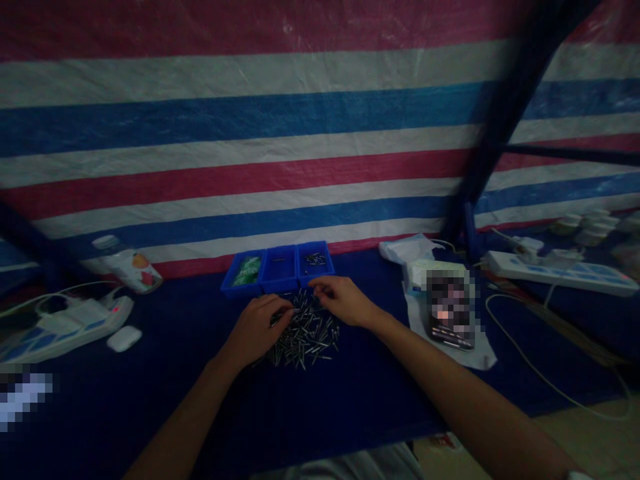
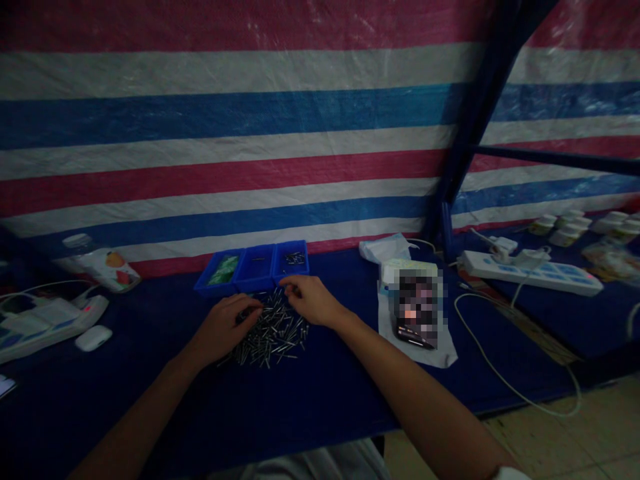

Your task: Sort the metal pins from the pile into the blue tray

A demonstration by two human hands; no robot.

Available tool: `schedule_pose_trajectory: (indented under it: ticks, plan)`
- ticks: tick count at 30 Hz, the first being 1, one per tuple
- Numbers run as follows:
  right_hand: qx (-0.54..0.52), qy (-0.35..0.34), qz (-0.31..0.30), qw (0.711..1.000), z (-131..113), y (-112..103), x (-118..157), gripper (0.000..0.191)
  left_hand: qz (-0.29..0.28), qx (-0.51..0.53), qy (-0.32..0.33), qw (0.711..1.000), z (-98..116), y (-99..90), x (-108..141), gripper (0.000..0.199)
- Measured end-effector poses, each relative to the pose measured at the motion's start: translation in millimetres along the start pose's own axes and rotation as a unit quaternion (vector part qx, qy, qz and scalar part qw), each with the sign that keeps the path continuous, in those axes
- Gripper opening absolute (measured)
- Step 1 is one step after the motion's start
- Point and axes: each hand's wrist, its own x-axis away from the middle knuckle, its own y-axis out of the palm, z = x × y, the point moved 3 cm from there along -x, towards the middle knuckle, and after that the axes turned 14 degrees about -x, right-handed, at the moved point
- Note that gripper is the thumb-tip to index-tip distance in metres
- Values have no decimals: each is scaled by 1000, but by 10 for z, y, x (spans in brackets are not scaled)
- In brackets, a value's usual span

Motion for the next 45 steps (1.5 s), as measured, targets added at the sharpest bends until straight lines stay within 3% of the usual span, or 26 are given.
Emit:
schedule_pose_trajectory:
  ticks: [2, 5, 7, 9, 14, 18, 22, 24, 27, 34, 45]
  plan:
    - [-153, 42, 27, 987, -4, 6, -26, 28, 0, -2, 2, 1000, 3, -4, -2, 20]
    - [-327, 89, 72, 938, -33, -17, -46, 19, -3, -2, 1, 1000, 17, -23, -6, 19]
    - [-378, 113, 96, 914, -47, -48, -40, 13, -6, 1, -1, 1000, 31, -39, -7, 19]
    - [-379, 138, 105, 909, -35, -77, -24, 17, -8, 6, -2, 1000, 41, -50, -5, 20]
    - [-293, 203, 79, 931, 83, -87, -4, 33, -9, 6, -9, 1000, 22, -40, 1, 22]
    - [-260, 195, 129, 937, 118, -131, -29, 28, -10, 3, -8, 1000, 6, -35, -3, 22]
    - [-12, 139, 108, 984, 65, -164, -24, 22, -1, 8, -7, 1000, 17, -56, -3, 21]
    - [124, 105, 69, 984, 40, -142, -2, 18, 1, 11, -9, 1000, 19, -59, -1, 21]
    - [215, 104, 6, 971, 50, -82, 38, 17, -4, 3, -17, 1000, -1, -35, 4, 19]
    - [257, 91, -32, 962, 89, -16, 64, 19, -20, -50, -38, 998, -103, 61, 18, 24]
    - [257, 68, -66, 962, 92, 11, 71, 15, -32, -29, -23, 999, -71, 88, 37, 22]
